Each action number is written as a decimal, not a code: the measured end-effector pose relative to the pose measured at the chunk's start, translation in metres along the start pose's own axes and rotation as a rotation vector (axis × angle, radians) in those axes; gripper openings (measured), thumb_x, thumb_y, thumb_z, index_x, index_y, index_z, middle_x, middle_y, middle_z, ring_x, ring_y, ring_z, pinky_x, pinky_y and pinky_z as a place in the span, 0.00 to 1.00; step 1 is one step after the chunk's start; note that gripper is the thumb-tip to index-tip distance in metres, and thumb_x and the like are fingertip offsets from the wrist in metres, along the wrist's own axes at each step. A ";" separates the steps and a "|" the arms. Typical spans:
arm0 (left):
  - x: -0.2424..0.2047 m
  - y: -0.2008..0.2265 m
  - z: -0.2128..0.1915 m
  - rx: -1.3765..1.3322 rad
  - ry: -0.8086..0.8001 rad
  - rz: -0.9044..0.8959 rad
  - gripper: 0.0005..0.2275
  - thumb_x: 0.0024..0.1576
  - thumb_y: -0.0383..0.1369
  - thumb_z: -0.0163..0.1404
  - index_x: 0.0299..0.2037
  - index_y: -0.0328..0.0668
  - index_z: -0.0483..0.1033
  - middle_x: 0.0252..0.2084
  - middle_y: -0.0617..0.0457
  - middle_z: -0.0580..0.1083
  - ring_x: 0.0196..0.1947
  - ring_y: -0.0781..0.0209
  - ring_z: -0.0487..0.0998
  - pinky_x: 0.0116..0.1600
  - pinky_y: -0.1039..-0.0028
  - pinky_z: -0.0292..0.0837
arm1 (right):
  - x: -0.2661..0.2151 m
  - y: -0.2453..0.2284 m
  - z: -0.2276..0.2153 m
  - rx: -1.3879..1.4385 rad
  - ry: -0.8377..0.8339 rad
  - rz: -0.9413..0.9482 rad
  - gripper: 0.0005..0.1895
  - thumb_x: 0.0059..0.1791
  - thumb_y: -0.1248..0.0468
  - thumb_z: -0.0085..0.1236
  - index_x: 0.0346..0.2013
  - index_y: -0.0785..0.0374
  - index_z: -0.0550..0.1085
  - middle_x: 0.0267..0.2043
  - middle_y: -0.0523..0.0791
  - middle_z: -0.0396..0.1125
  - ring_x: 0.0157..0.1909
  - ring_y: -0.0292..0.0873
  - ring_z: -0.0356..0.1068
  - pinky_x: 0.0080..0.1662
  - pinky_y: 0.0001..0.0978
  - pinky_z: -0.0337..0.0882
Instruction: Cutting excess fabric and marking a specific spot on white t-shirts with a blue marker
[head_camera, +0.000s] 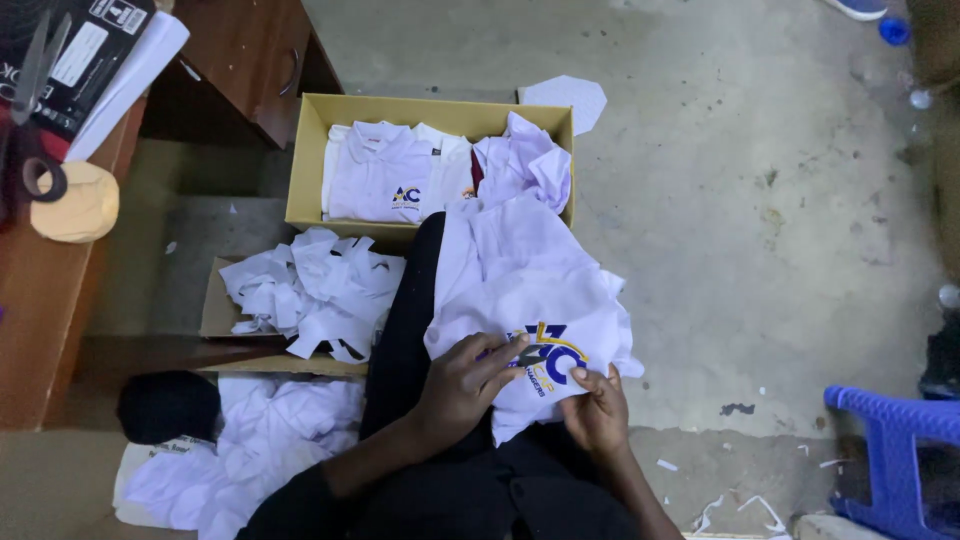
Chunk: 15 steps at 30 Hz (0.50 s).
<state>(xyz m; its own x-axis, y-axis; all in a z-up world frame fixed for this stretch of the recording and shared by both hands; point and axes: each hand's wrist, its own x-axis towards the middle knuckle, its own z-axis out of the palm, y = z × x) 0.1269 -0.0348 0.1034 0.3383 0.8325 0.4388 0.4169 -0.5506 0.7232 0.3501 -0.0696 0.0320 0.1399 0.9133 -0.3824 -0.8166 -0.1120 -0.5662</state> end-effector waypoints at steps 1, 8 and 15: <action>0.000 0.000 0.002 -0.001 -0.015 0.002 0.24 0.60 0.29 0.64 0.67 0.47 0.74 0.49 0.49 0.76 0.48 0.54 0.79 0.53 0.66 0.77 | -0.002 -0.002 0.002 0.011 0.010 -0.004 0.31 0.44 0.77 0.59 0.63 0.69 0.70 0.56 0.61 0.73 0.58 0.60 0.73 0.57 0.57 0.75; 0.003 0.003 0.000 0.115 0.039 0.046 0.24 0.60 0.30 0.64 0.67 0.44 0.74 0.49 0.49 0.77 0.42 0.53 0.77 0.48 0.63 0.73 | -0.004 -0.006 0.013 -0.006 -0.091 0.020 0.32 0.44 0.76 0.59 0.64 0.73 0.68 0.57 0.62 0.72 0.59 0.61 0.72 0.60 0.57 0.73; 0.004 -0.006 -0.002 0.054 -0.029 0.063 0.24 0.61 0.31 0.62 0.68 0.44 0.72 0.49 0.48 0.77 0.43 0.53 0.76 0.48 0.63 0.74 | -0.010 -0.009 0.021 -0.015 -0.001 0.040 0.35 0.43 0.76 0.58 0.66 0.72 0.66 0.59 0.63 0.70 0.61 0.61 0.70 0.63 0.58 0.71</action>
<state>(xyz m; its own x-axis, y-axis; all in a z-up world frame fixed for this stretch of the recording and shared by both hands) 0.1237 -0.0280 0.1022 0.3894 0.7943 0.4664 0.4388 -0.6051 0.6643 0.3443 -0.0698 0.0563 0.1067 0.9086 -0.4038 -0.8128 -0.1542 -0.5617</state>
